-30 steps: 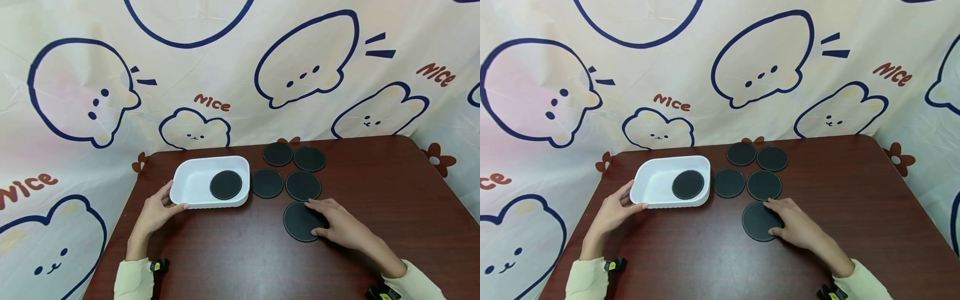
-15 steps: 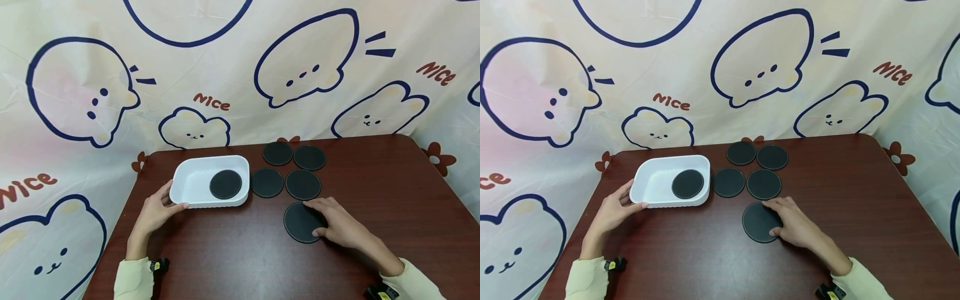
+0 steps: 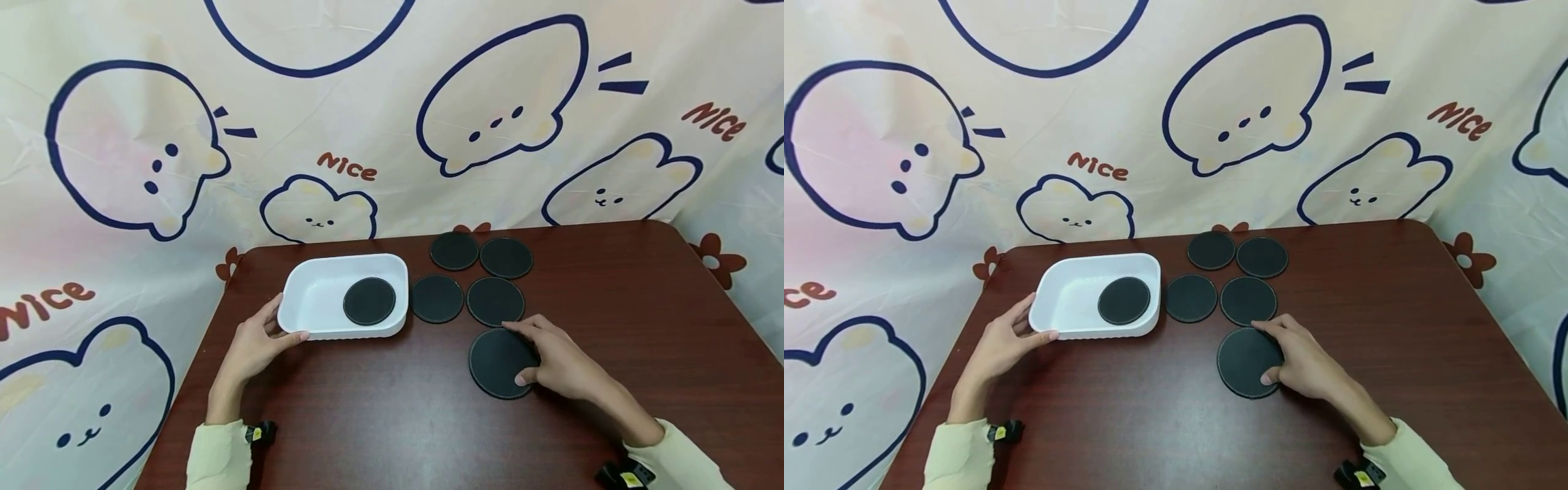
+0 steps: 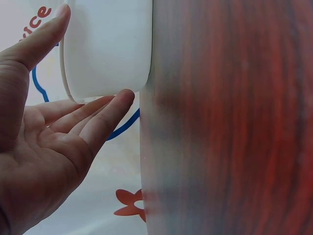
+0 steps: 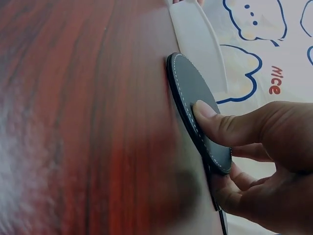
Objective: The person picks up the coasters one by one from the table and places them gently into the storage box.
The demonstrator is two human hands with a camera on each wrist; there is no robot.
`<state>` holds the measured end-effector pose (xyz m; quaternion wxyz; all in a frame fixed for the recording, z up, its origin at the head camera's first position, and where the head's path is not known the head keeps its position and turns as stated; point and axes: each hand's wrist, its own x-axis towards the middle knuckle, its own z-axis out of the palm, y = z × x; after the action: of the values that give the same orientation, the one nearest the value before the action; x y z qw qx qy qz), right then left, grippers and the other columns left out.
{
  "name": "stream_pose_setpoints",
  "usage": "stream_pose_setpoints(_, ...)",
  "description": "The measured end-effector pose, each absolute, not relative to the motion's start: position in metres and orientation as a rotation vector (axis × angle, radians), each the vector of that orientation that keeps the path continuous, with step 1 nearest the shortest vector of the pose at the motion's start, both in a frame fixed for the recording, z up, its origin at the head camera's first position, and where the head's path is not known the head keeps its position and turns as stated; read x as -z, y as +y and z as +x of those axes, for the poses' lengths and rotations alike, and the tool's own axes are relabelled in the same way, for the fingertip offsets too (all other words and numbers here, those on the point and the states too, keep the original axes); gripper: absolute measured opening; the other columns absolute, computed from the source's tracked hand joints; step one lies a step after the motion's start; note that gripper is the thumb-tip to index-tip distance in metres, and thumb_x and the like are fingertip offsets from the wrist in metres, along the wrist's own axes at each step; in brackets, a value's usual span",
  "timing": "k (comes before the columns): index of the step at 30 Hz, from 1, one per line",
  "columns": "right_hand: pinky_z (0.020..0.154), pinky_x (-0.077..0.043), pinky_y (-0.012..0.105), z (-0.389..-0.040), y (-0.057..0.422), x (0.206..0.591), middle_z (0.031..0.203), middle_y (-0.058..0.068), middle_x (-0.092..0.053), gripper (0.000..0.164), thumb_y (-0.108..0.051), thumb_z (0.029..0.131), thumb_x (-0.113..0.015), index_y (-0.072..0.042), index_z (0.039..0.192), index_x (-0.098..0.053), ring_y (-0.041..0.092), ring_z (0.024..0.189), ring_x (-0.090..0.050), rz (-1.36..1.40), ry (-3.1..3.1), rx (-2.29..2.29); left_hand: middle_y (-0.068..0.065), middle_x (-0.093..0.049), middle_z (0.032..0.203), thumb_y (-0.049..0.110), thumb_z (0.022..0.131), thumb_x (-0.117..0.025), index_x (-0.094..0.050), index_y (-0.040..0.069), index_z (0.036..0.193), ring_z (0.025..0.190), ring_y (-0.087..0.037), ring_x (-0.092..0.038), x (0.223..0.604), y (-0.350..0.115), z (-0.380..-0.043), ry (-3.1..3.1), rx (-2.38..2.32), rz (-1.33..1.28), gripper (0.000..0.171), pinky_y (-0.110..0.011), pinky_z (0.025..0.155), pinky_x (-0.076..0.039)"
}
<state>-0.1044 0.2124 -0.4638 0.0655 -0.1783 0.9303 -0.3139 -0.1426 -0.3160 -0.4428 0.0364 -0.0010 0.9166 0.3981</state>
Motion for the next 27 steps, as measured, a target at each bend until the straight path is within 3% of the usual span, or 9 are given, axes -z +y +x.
stream_pose_setpoints(5, 0.084, -0.057, 0.037, -0.106, 0.216, 0.464, 0.132, 0.015, -0.068, 0.084, -0.017, 0.075, -0.099, -0.010, 0.150, -0.061, 0.020, 0.102, -0.066, -0.515, 2.805, 0.968, -0.025, -0.043, 0.168, 0.044, 0.087, -0.091, -0.027, 0.007, 0.171, 0.145, -0.047, -0.056, 0.443, -0.316, -0.143, 2.820, -1.216, -0.005, 0.112, -0.056, 0.107, -0.055)
stream_pose_setpoints(9, 0.070, -0.047, 0.025, -0.110, 0.219, 0.466, 0.110, 0.008, -0.068, 0.079, -0.013, 0.079, -0.096, -0.010, 0.149, -0.061, 0.011, 0.082, -0.057, -0.498, 2.774, 1.038, -0.026, -0.043, 0.168, 0.044, 0.087, -0.091, -0.027, 0.007, 0.171, 0.146, -0.048, -0.055, 0.443, -0.316, -0.143, 2.816, -1.219, -0.009, 0.112, -0.057, 0.107, -0.054)
stream_pose_setpoints(12, 0.066, -0.047, 0.023, -0.113, 0.222, 0.467, 0.105, 0.006, -0.070, 0.075, -0.009, 0.081, -0.094, -0.009, 0.148, -0.061, 0.008, 0.077, -0.058, -0.490, 2.746, 1.113, -0.026, -0.043, 0.168, 0.045, 0.087, -0.091, -0.027, 0.007, 0.171, 0.146, -0.048, -0.054, 0.443, -0.317, -0.143, 2.814, -1.224, -0.009, 0.112, -0.058, 0.108, -0.054)
stream_pose_setpoints(19, 0.072, -0.060, 0.023, -0.120, 0.232, 0.466, 0.117, 0.015, -0.079, 0.066, -0.005, 0.089, -0.086, -0.002, 0.150, -0.059, 0.008, 0.090, -0.078, -0.456, 2.582, 1.302, -0.025, -0.044, 0.167, 0.045, 0.086, -0.091, -0.027, 0.007, 0.171, 0.145, -0.047, -0.055, 0.444, -0.317, -0.143, 2.819, -1.215, -0.008, 0.112, -0.058, 0.108, -0.055)
stream_pose_setpoints(27, 0.078, -0.063, 0.023, -0.126, 0.242, 0.465, 0.134, 0.028, -0.070, 0.058, -0.004, 0.096, -0.079, 0.003, 0.149, -0.059, 0.019, 0.107, -0.080, -0.390, 2.460, 1.410, -0.025, -0.042, 0.169, 0.045, 0.086, -0.091, -0.027, 0.007, 0.171, 0.147, -0.048, -0.053, 0.443, -0.316, -0.144, 2.814, -1.216, -0.016, 0.113, -0.058, 0.109, -0.053)
